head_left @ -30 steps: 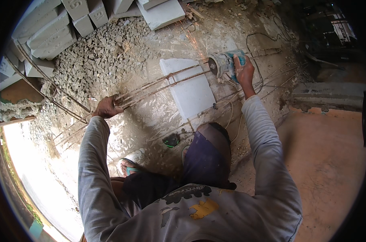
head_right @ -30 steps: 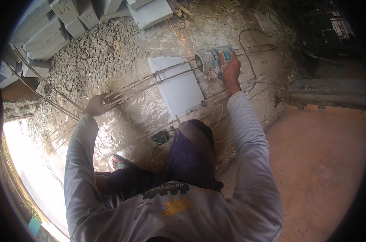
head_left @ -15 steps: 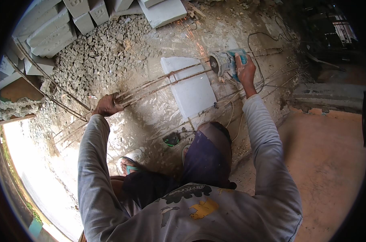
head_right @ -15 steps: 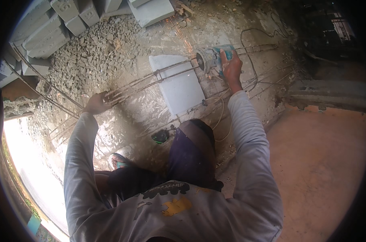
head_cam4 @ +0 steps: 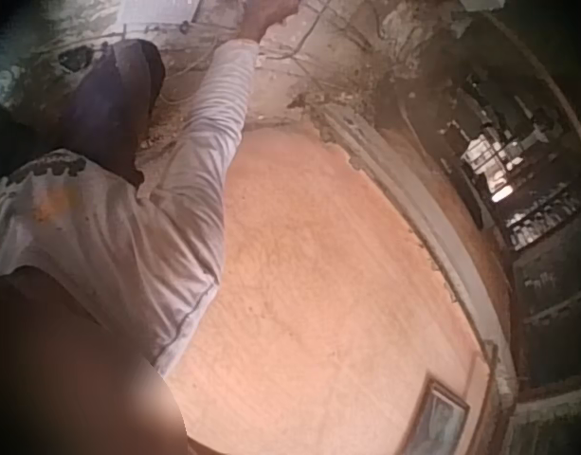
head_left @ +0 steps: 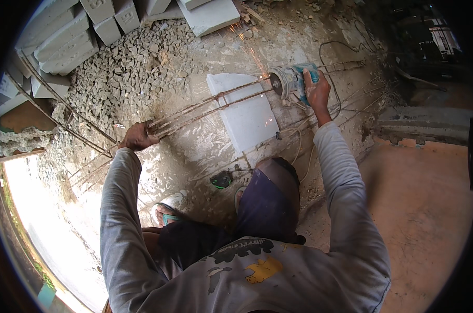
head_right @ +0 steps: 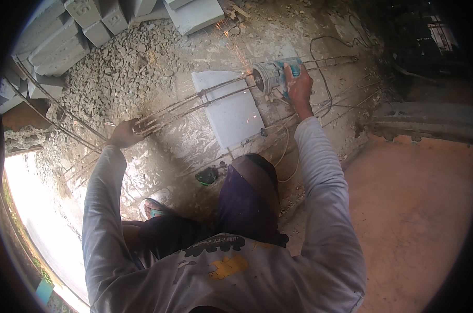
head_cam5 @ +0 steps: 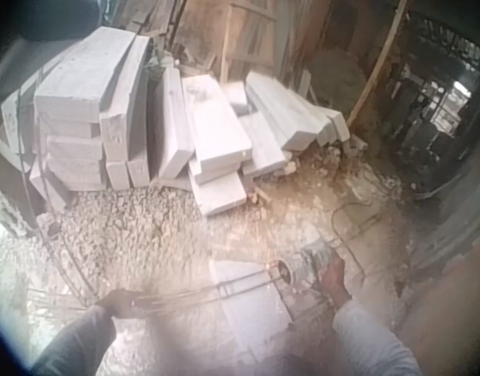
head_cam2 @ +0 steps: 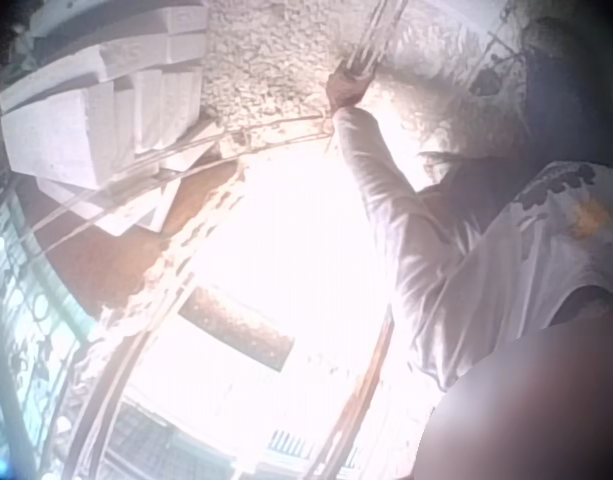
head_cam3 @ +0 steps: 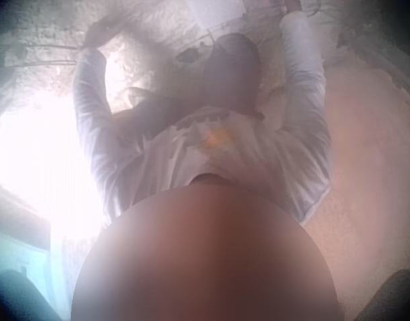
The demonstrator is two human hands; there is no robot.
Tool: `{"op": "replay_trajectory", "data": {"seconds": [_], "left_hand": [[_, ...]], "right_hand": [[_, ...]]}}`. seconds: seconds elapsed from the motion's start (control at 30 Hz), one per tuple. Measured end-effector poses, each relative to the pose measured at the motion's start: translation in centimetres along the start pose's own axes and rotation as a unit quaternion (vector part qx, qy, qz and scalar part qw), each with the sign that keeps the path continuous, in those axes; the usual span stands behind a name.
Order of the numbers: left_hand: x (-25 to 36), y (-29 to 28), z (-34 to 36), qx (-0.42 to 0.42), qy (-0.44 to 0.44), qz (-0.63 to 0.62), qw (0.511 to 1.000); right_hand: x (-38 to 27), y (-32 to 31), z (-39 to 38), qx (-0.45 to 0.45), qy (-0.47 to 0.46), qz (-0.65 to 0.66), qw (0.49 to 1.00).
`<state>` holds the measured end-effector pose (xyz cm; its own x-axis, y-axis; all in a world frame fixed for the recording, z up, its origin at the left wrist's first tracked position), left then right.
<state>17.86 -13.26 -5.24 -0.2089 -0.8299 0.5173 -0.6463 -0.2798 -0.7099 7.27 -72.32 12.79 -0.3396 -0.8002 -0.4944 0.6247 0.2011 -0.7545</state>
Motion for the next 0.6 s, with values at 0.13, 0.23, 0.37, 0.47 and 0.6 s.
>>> {"op": "replay_trajectory", "data": {"seconds": [0.13, 0.23, 0.37, 0.47, 0.6], "left_hand": [[0.2, -0.12, -0.1, -0.004, -0.007, 0.006, 1.0], [0.78, -0.34, -0.26, -0.006, -0.002, 0.001, 1.0], [0.46, -0.22, -0.22, -0.003, -0.002, 0.01, 1.0], [0.85, -0.37, -0.37, -0.001, 0.008, -0.011, 1.0], [0.2, -0.09, -0.09, -0.003, -0.004, 0.011, 1.0]], "right_hand": [[-0.15, -0.05, 0.02, 0.004, -0.003, 0.009, 1.0], [-0.04, -0.13, 0.13, 0.0, -0.007, 0.014, 1.0], [-0.05, 0.16, 0.21, -0.013, 0.015, 0.005, 1.0], [-0.19, 0.11, 0.28, -0.01, 0.009, 0.005, 1.0], [-0.59, 0.01, 0.39, 0.001, -0.017, 0.001, 1.0]]}}
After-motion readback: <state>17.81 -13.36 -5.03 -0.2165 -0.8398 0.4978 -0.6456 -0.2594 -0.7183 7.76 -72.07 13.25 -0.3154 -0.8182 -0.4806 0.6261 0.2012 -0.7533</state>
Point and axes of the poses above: each hand's wrist, its own z-axis towards the middle knuckle, its own y-axis out of the palm, x = y × z, the point moved 10 cm from there along z, towards the middle knuckle, and after that the axes turned 6 degrees about x, right-handed, at the moved point
